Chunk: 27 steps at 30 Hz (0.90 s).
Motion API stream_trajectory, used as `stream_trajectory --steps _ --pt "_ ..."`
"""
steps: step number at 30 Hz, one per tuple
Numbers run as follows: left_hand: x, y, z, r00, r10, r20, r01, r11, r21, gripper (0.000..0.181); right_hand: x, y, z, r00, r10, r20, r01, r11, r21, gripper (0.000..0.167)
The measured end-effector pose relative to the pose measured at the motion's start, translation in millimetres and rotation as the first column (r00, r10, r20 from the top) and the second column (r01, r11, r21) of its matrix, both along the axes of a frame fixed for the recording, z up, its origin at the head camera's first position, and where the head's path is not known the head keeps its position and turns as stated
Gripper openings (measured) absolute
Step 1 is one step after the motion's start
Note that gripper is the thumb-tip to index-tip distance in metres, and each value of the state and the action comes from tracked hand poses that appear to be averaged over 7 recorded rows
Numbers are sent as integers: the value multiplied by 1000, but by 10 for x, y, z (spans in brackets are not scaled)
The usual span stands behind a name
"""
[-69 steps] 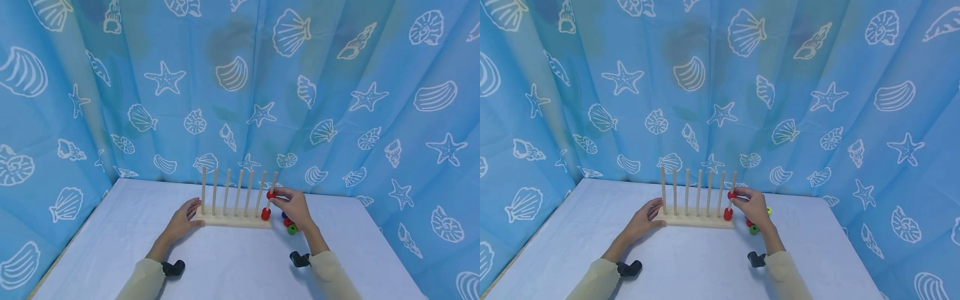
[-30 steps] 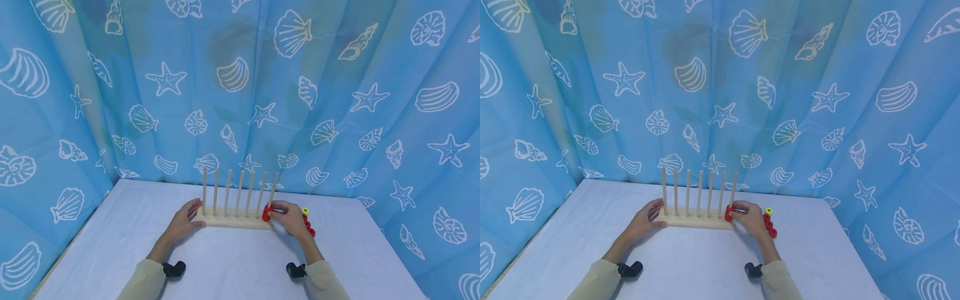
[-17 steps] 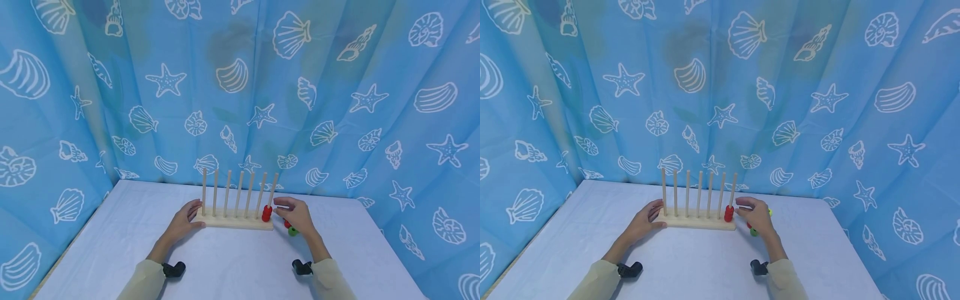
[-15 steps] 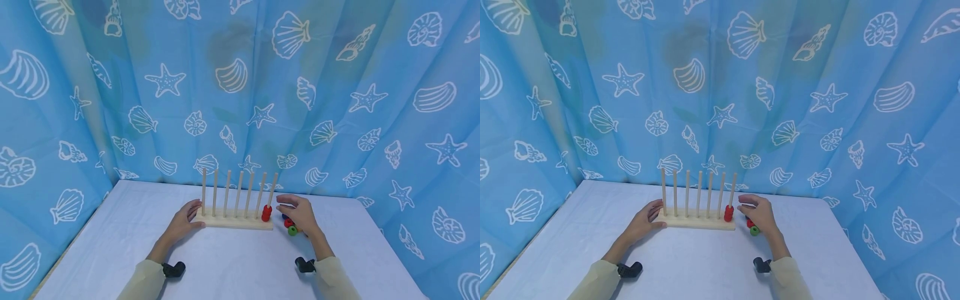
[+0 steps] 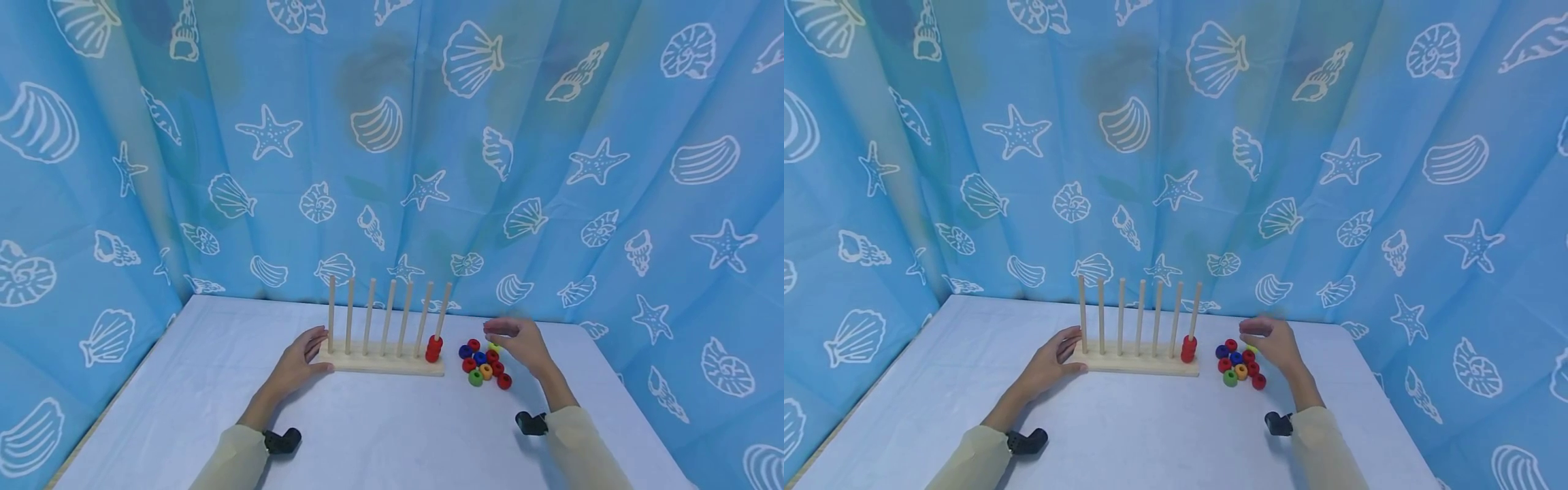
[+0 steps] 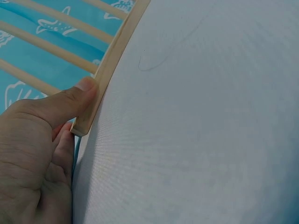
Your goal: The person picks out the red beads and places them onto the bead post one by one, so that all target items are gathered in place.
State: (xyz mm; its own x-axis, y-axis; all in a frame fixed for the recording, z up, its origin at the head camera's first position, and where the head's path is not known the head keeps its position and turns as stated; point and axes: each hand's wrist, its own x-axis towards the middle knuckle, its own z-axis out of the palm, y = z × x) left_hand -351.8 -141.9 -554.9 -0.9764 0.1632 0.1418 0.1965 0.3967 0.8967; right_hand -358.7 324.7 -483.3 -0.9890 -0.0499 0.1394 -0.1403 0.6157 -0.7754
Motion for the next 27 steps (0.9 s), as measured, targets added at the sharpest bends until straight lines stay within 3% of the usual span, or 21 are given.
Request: stream_trajectory --steps 7,19,27 --pt "1 -13 -5 1000 -7 -3 7 1000 20 86 -14 106 -198 993 -39 108 36 999 31 30" --pt "10 -6 -27 1000 -2 7 2 1000 17 86 -5 211 -375 989 -55 138 44 996 83 28" --pt "-13 -20 -12 1000 -8 6 8 999 33 86 -27 260 -478 983 -82 163 74 996 50 33"
